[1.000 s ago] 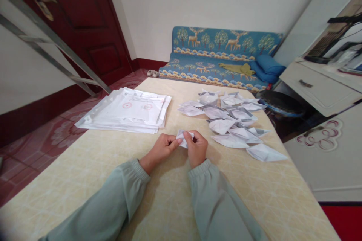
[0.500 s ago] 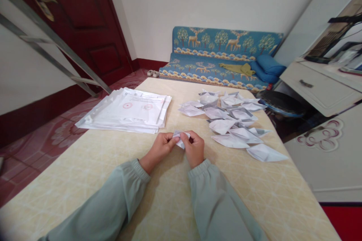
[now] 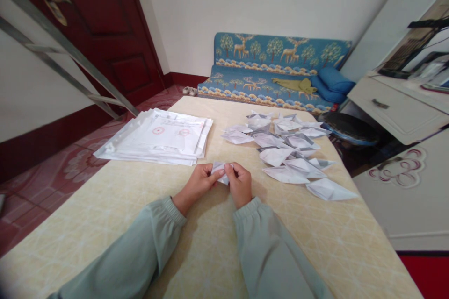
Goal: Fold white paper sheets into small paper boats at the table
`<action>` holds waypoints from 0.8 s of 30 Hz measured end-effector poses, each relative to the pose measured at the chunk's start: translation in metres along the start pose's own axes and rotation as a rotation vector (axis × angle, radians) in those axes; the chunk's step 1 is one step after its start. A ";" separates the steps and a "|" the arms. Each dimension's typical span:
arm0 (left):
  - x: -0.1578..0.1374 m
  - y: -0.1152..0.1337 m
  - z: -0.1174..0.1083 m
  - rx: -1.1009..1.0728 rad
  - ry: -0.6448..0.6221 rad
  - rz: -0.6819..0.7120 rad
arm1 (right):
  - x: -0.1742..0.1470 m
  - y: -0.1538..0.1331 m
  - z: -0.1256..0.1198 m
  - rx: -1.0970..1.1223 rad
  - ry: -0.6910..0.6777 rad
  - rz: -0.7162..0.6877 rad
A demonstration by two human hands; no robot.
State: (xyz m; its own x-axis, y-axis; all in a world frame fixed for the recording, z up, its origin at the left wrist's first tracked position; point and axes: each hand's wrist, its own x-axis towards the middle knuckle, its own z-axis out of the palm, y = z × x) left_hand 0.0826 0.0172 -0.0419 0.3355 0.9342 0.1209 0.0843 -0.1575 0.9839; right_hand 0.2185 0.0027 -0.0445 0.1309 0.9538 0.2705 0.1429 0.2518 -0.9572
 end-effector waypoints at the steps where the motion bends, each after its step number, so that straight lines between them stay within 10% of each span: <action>1: 0.000 0.000 0.000 0.001 0.006 -0.003 | 0.000 0.000 0.000 -0.001 -0.006 0.002; 24: 0.001 -0.002 0.001 0.101 0.039 0.001 | 0.001 0.006 0.000 -0.028 -0.006 0.053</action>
State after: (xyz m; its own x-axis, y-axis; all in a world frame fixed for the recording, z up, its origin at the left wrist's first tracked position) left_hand 0.0837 0.0182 -0.0439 0.2991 0.9455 0.1289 0.1789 -0.1882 0.9657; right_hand 0.2191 0.0054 -0.0502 0.1332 0.9667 0.2185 0.1636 0.1959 -0.9669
